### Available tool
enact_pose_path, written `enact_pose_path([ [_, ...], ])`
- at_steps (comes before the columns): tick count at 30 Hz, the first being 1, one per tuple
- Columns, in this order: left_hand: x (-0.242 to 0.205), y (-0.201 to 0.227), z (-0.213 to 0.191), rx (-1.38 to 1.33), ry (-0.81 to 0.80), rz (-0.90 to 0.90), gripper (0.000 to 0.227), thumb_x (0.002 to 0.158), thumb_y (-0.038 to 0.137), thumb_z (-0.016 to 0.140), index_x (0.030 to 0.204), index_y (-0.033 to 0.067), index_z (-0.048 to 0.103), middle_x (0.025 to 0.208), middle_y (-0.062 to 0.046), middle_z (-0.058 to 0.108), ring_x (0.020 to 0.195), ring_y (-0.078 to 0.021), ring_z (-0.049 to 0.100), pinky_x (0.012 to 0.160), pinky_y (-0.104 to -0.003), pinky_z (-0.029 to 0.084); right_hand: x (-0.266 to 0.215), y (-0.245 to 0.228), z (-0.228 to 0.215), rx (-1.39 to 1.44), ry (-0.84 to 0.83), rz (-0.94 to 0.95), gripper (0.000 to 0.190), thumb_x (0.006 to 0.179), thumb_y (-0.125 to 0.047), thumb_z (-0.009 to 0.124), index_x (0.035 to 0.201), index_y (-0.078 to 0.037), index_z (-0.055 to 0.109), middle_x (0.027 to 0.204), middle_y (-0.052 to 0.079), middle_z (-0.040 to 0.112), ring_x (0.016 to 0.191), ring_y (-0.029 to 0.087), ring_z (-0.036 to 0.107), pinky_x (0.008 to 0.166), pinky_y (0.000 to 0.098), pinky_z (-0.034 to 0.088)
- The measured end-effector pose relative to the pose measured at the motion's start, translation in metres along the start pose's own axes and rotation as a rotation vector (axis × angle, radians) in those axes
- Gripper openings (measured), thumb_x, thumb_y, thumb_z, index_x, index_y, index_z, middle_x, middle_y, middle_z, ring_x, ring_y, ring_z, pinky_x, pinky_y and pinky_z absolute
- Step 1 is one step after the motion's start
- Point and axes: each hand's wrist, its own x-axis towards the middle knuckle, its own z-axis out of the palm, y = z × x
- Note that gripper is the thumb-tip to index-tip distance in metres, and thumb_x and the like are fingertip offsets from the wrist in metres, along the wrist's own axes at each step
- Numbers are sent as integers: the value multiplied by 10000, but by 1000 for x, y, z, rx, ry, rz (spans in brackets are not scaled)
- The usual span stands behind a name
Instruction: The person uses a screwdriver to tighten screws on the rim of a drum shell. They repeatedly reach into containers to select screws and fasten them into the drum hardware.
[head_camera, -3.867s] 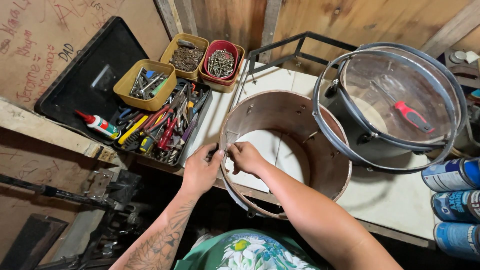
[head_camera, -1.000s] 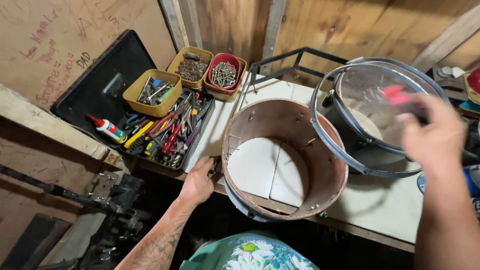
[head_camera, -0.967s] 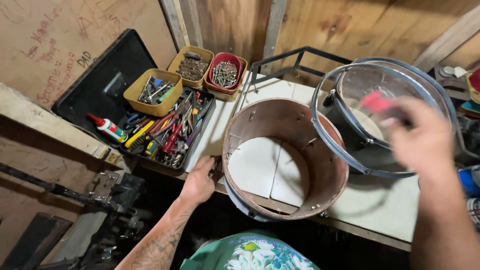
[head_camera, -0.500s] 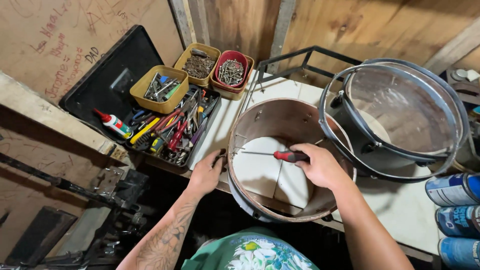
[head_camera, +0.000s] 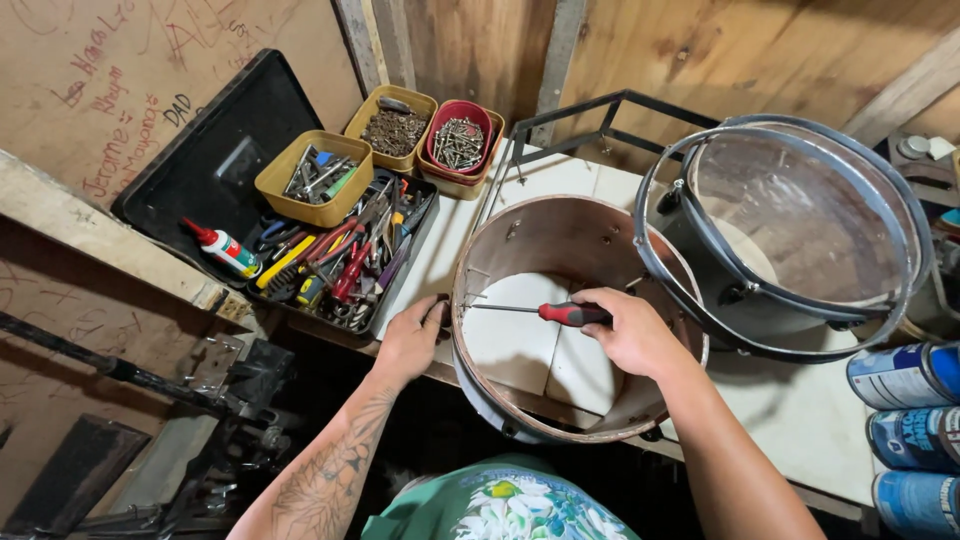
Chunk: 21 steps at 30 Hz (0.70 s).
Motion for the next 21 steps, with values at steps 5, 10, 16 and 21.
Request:
enact_pose_path([
  [5, 0, 1, 0, 5, 0, 3, 598, 1059, 543, 425, 1385, 91, 641, 1339, -224, 666, 1317, -400, 567, 1159, -516, 416, 3, 7, 5, 4, 3, -2, 436, 842, -161, 791, 1261, -246, 706, 1249, 25, 740, 1229, 278, 658, 1085, 429, 510],
  [10, -1, 3, -2, -11, -15, -25, 624, 1059, 569, 403, 1395, 97, 635, 1355, -216, 659, 1338, -390, 554, 1175, -503, 402, 3, 7, 6, 9, 1, -9, 443, 835, -162, 798, 1260, -250, 709, 1243, 23, 742, 1228, 277, 660, 1081, 424, 513],
  [16, -5, 17, -7, -49, -26, -56, 626, 1063, 558, 392, 1406, 91, 631, 1371, -212, 653, 1355, -389, 540, 1191, -501, 381, 2, 7, 7, 0, 5, 13, 455, 829, -170, 807, 1265, -257, 710, 1238, 3, 743, 1223, 252, 665, 1075, 402, 516],
  [21, -2, 19, -6, -70, -46, -66, 633, 1061, 556, 371, 1402, 94, 638, 1391, -212, 639, 1374, -391, 518, 1209, -500, 357, 6, 10, 12, 43, 55, 11, 446, 780, -172, 859, 1202, -260, 748, 1214, -32, 751, 1212, 206, 672, 1074, 377, 513],
])
